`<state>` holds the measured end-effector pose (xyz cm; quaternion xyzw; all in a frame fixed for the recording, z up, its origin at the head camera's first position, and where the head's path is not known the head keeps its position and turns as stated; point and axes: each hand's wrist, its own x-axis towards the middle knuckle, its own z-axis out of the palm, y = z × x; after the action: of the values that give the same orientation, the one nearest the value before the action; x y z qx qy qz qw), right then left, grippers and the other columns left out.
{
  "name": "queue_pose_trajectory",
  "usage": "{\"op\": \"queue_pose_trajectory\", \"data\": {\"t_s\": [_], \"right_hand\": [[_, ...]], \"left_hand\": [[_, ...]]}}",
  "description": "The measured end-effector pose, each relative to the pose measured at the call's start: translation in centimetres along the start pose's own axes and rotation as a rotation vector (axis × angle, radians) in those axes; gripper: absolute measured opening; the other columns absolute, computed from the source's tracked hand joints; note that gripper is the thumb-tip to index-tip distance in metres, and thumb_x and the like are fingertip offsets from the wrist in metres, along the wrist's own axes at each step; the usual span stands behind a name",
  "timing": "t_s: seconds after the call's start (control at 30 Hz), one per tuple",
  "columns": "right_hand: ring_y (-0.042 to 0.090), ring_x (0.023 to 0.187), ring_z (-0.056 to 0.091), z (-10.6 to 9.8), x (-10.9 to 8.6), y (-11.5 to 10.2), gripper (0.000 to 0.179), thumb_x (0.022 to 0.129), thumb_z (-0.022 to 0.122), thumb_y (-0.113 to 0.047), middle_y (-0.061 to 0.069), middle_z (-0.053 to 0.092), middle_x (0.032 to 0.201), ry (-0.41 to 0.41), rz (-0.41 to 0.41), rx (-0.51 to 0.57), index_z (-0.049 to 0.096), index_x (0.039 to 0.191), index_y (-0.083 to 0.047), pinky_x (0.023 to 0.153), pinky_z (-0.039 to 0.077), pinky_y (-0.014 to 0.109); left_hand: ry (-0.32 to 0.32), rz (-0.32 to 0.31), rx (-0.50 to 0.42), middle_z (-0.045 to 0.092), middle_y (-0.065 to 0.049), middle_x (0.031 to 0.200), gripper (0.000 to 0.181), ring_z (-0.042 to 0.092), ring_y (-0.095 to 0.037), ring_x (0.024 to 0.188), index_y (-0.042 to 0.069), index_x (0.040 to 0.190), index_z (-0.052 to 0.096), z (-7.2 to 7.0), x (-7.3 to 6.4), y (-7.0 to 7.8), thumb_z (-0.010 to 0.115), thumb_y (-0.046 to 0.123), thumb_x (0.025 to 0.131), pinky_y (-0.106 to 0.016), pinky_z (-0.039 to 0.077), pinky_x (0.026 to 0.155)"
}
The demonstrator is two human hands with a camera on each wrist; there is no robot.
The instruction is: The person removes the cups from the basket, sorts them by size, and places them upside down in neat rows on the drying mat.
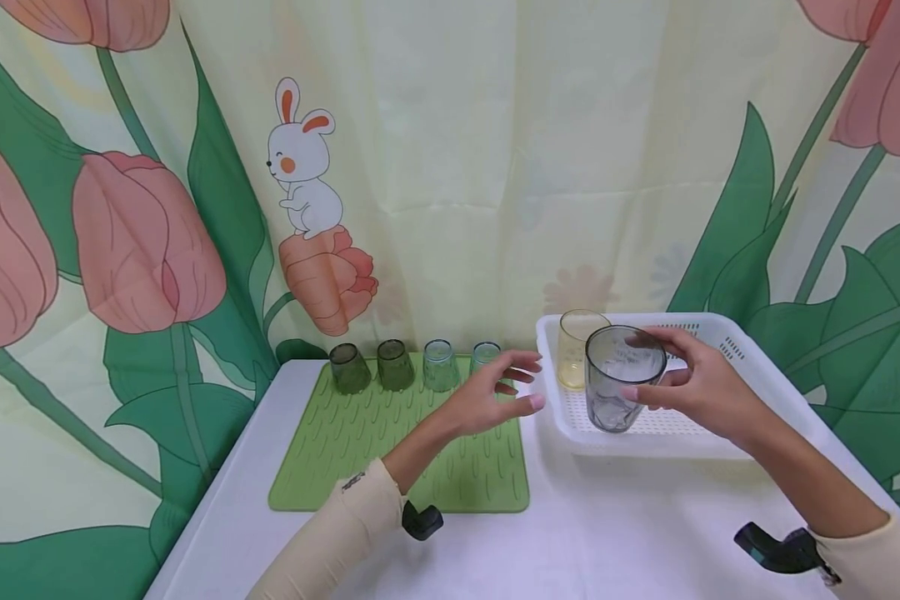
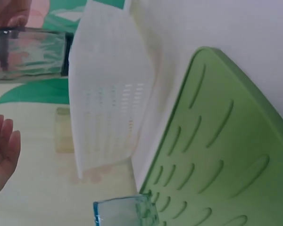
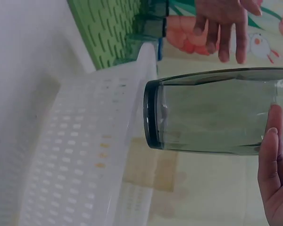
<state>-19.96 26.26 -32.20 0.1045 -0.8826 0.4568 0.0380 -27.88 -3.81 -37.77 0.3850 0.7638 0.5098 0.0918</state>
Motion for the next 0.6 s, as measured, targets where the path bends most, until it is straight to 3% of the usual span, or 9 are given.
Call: {"op": "queue_pose_trajectory", "data": {"t_s": [0.23,0.4,0.5,0.6], "right_hand": [[0.022,0.075,0.071,1.8,-0.6,-2.4,0.077,0.085,0.082,-0.019,-0.001,0.056,0.130,-0.037,-0.048,0.071,0.039,0.149,-0.014,0.068,0.056,0.028],[0.022,0.065,0.067,3.0,-1.2,-3.3,0.076,0.082,0.083,-0.015,-0.002,0.064,0.120,-0.086,-0.071,0.131,0.041,0.145,-0.012,0.065,0.054,0.029],[0.020,0.060,0.065,3.6,-1.6,-3.5,0.075,0.082,0.083,-0.013,-0.001,0.072,0.100,-0.113,-0.081,0.157,0.041,0.144,-0.011,0.062,0.053,0.029],[0.017,0.058,0.063,4.1,-1.7,-3.7,0.074,0.082,0.083,-0.012,0.004,0.070,0.074,-0.138,-0.078,0.178,0.043,0.143,-0.011,0.060,0.051,0.029]], "left_hand": [[0.000,0.077,0.029,0.052,-0.001,0.144,0.075,0.054,-0.014,0.130,0.019,0.151,0.037,0.5,-0.3,1.8,0.067,0.050,0.089,-0.027,0.046,0.104],[-0.007,0.119,0.033,0.049,-0.003,0.146,0.079,0.053,-0.011,0.129,0.014,0.152,0.034,0.7,-0.6,3.1,0.073,0.040,0.088,-0.027,0.046,0.104],[-0.008,0.139,0.044,0.051,-0.003,0.145,0.078,0.054,-0.010,0.125,0.013,0.152,0.035,0.8,-0.7,3.6,0.076,0.029,0.087,-0.027,0.047,0.103],[0.006,0.138,0.060,0.053,-0.001,0.141,0.077,0.054,-0.008,0.121,0.014,0.150,0.038,0.9,-0.9,3.9,0.078,0.025,0.086,-0.026,0.047,0.102]]}}
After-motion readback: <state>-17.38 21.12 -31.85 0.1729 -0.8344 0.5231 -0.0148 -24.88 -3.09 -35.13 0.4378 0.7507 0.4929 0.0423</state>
